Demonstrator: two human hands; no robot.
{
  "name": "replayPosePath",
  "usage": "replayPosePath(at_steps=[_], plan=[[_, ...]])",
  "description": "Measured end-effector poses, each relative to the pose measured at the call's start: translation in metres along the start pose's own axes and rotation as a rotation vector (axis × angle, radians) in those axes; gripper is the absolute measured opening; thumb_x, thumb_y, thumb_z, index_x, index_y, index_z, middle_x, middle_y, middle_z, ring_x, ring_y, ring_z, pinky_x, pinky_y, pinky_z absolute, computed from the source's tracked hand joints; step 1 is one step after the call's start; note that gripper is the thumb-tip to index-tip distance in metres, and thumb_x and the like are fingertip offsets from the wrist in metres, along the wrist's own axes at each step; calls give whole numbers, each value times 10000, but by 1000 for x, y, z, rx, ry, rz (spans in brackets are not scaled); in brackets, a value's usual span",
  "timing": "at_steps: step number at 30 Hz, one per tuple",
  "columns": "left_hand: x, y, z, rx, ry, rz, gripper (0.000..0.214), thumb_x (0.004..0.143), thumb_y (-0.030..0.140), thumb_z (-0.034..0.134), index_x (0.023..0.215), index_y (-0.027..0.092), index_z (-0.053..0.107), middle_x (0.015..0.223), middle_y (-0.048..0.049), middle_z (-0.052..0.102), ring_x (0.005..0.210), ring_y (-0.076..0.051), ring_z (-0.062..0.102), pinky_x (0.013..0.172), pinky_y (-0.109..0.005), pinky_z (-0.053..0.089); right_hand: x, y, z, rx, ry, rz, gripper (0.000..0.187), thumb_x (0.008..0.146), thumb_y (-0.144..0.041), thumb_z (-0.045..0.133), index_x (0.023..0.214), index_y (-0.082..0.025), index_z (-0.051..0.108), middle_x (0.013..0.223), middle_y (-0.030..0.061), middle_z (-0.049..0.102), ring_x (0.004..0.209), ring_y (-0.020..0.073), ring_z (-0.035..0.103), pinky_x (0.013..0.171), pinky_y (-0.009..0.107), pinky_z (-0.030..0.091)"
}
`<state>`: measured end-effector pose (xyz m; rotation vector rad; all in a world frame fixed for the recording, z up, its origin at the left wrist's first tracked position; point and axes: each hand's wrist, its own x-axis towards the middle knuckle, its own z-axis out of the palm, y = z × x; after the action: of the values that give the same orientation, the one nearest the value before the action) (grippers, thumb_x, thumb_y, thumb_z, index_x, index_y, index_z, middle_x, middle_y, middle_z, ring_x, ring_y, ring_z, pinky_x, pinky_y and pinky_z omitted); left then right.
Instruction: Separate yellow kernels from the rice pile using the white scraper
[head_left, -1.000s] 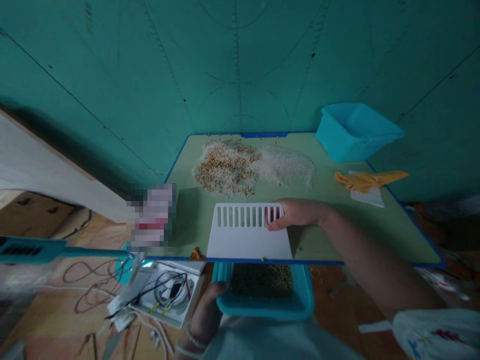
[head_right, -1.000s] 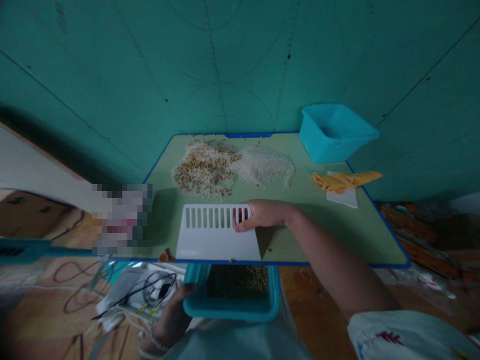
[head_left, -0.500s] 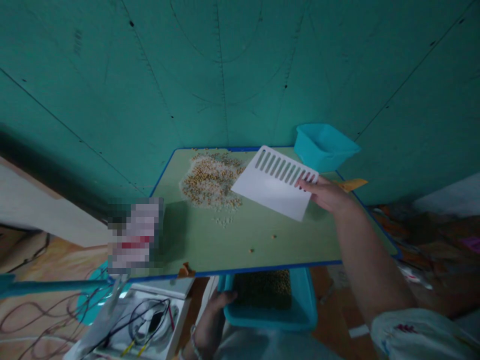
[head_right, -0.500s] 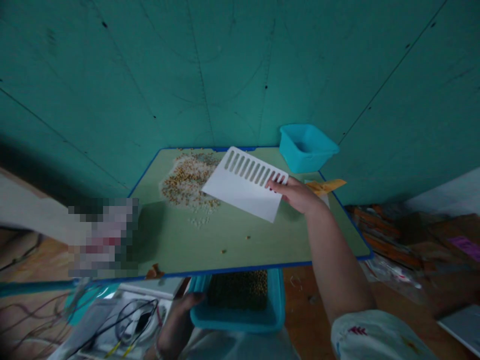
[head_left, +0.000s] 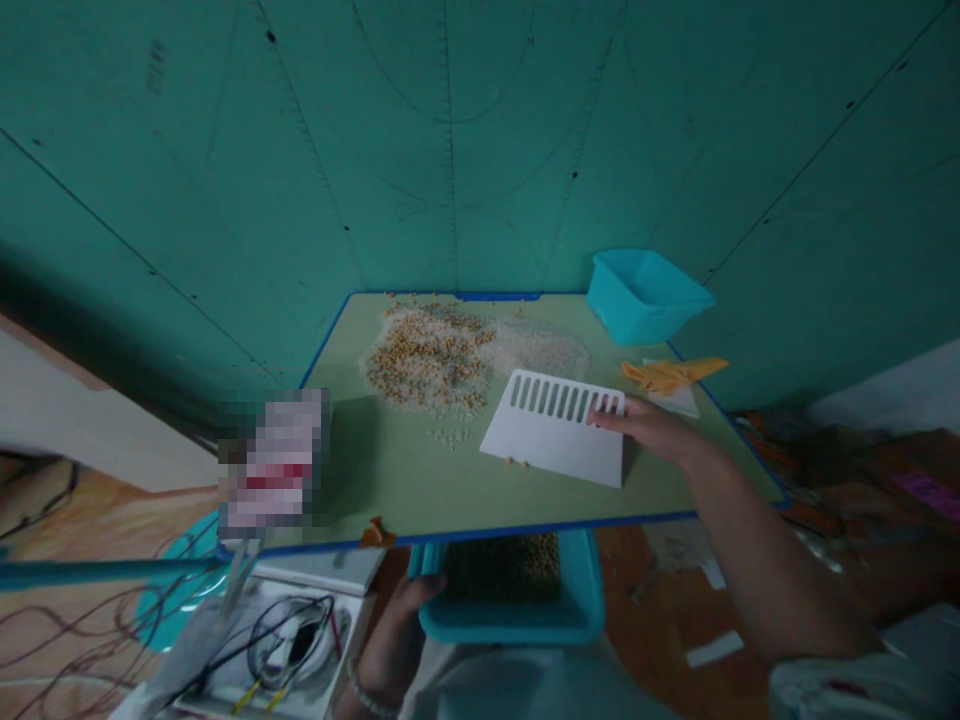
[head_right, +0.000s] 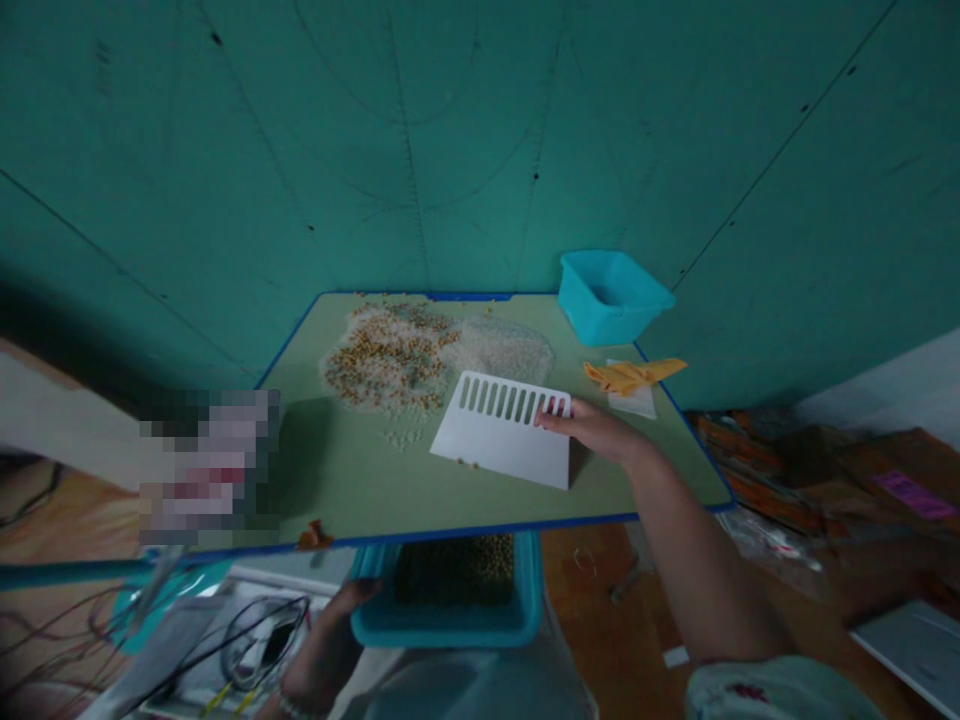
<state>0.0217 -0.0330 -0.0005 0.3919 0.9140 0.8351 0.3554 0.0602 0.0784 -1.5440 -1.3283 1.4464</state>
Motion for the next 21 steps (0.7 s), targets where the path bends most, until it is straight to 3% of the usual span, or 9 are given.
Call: replayPosePath(at_steps=[5, 14, 17, 21], plan=[[-5, 1, -8, -6, -9, -10, 290, 689, 188, 584, 942, 250, 711, 895, 20, 759, 1092, -285, 551, 940, -358, 392, -11, 4, 24, -51, -209, -9, 388, 655, -462, 653, 900, -166, 603, 916, 53, 648, 836, 183, 571, 763, 319, 429], [-11, -2, -10, -9, 24, -25, 281, 685, 188, 591, 927, 257, 718, 846, 15, 764, 1030, -285, 585, 909, -359, 414, -20, 1, 39, -172, -397, 25, 413, 682, -501, 613, 902, -152, 598, 856, 43, 642, 735, 155, 562, 670, 287, 429], [-10, -4, -12, 3, 38, -33, 275, 667, 212, 612, 913, 260, 723, 873, 14, 761, 1048, -298, 571, 907, -370, 416, -19, 2, 35, -135, -352, 5, 428, 638, -525, 639, 851, -156, 605, 818, 33, 628, 733, 154, 553, 676, 286, 425], [-9, -5, -12, 9, 58, -22, 287, 647, 223, 623, 911, 270, 723, 884, 34, 760, 1103, -286, 534, 930, -344, 400, -11, 11, 18, 17, -59, -47, 419, 584, -548, 669, 761, -175, 596, 754, 22, 607, 728, 169, 555, 703, 313, 423]])
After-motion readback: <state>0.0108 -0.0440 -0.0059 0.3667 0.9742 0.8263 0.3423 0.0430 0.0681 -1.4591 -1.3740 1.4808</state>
